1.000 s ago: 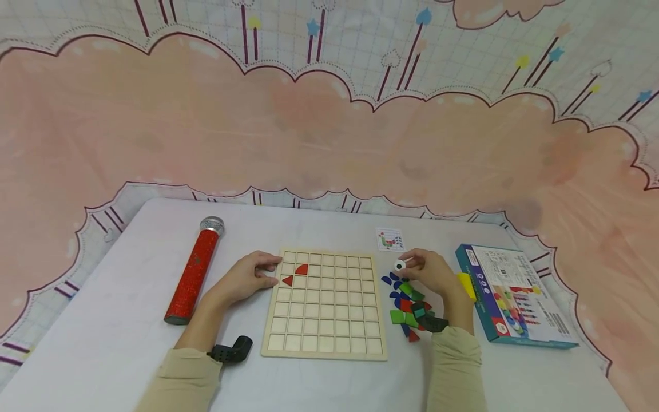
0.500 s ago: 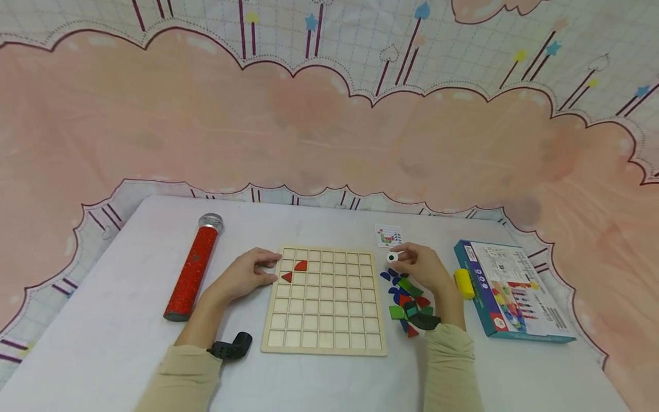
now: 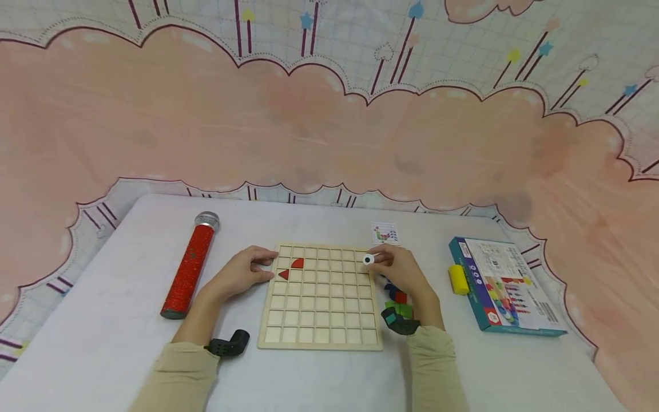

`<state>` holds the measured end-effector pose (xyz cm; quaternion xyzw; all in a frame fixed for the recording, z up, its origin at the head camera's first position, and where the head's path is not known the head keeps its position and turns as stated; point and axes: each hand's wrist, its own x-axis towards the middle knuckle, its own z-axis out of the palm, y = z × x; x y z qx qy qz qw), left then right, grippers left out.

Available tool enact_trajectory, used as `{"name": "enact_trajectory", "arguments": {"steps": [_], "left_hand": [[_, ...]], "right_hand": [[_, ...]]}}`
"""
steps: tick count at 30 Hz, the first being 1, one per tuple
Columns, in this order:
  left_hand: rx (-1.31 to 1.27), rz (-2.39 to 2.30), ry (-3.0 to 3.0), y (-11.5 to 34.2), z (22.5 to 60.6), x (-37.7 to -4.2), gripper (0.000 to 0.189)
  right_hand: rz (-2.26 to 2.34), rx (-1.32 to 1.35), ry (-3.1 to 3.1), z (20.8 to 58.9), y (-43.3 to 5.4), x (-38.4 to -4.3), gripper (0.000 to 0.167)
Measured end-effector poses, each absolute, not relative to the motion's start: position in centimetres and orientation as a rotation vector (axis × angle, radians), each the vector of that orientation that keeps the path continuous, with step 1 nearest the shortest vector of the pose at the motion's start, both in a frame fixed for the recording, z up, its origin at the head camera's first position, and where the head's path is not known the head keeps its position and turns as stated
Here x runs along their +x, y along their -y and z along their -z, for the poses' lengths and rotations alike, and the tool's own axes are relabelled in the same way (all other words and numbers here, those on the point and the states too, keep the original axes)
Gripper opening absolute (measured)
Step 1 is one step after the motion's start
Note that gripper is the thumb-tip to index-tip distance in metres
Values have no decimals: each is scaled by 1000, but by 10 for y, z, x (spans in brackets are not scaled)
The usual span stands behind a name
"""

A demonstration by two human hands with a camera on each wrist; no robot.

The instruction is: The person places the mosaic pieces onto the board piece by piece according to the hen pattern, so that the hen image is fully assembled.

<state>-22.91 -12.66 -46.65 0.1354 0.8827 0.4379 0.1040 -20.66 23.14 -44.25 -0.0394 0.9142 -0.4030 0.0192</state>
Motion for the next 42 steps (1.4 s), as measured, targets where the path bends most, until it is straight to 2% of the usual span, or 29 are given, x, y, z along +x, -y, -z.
{"name": "enact_trajectory", "arguments": {"steps": [24,42], "left_hand": [[366,-1281,-2612,126,468,-230,49],[412,-1289,-2604,127,468,-231,49]], "right_hand": [[1141,-486,-2869,450,-163,-209,26],[1019,-491,-2999,465,-108,-198,28]]}}
